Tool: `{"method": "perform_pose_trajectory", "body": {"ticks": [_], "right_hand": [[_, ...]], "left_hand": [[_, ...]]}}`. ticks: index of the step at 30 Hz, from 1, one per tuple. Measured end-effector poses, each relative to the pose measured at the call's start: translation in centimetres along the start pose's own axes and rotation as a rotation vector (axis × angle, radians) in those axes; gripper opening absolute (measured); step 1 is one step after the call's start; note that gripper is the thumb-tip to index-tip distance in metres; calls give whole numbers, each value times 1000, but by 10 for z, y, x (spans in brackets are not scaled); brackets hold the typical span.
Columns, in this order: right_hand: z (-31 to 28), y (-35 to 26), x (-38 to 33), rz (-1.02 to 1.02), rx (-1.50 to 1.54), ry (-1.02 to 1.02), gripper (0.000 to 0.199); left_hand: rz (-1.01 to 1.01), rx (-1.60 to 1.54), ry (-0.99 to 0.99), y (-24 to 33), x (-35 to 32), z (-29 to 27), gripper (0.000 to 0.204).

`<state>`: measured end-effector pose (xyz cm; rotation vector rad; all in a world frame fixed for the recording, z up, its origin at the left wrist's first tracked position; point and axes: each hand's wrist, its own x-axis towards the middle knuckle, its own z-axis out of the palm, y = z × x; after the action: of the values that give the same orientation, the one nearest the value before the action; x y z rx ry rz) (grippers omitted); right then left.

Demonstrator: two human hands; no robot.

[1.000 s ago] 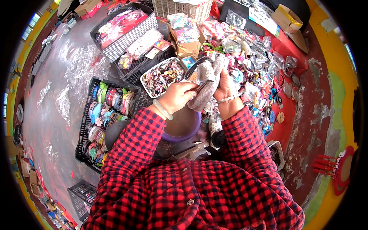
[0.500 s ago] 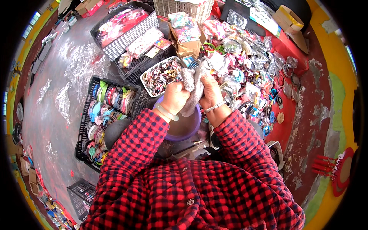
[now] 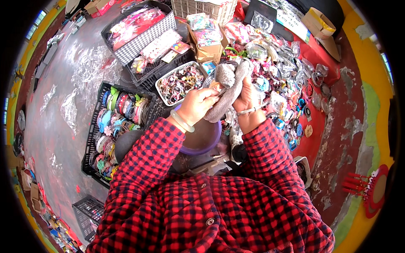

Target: The person sits on the floor and cleans a bundle of silver-colored metal hair accessories by hand. They repeatedly dip the bundle into a purple bowl of water, rub the items together, and wipe them with a grey cloth.

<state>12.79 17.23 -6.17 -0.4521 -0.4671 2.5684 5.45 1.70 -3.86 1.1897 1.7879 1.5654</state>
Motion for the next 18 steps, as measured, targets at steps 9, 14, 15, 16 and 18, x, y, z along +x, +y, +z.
{"method": "perform_pose_trajectory", "body": {"ticks": [9,14,15,16,18], "right_hand": [[35,22,-26,43,-80,-140,27],[10,39,-16,-18,-182,-135,28],[10,35,-16,1,-185,-135,27],[9,28,-13,11,-229,-120,27],[15,15,-11,-10,-267,-66,24]], "left_hand": [[-70,-52,180,-5,-2,8,14],[-71,-74,197,-22,3,2,15],[-105,-7,147,-22,5,-3,16],[-53,-35,121,-22,7,-6,16],[-125,88,131,-21,10,-19,16]]}}
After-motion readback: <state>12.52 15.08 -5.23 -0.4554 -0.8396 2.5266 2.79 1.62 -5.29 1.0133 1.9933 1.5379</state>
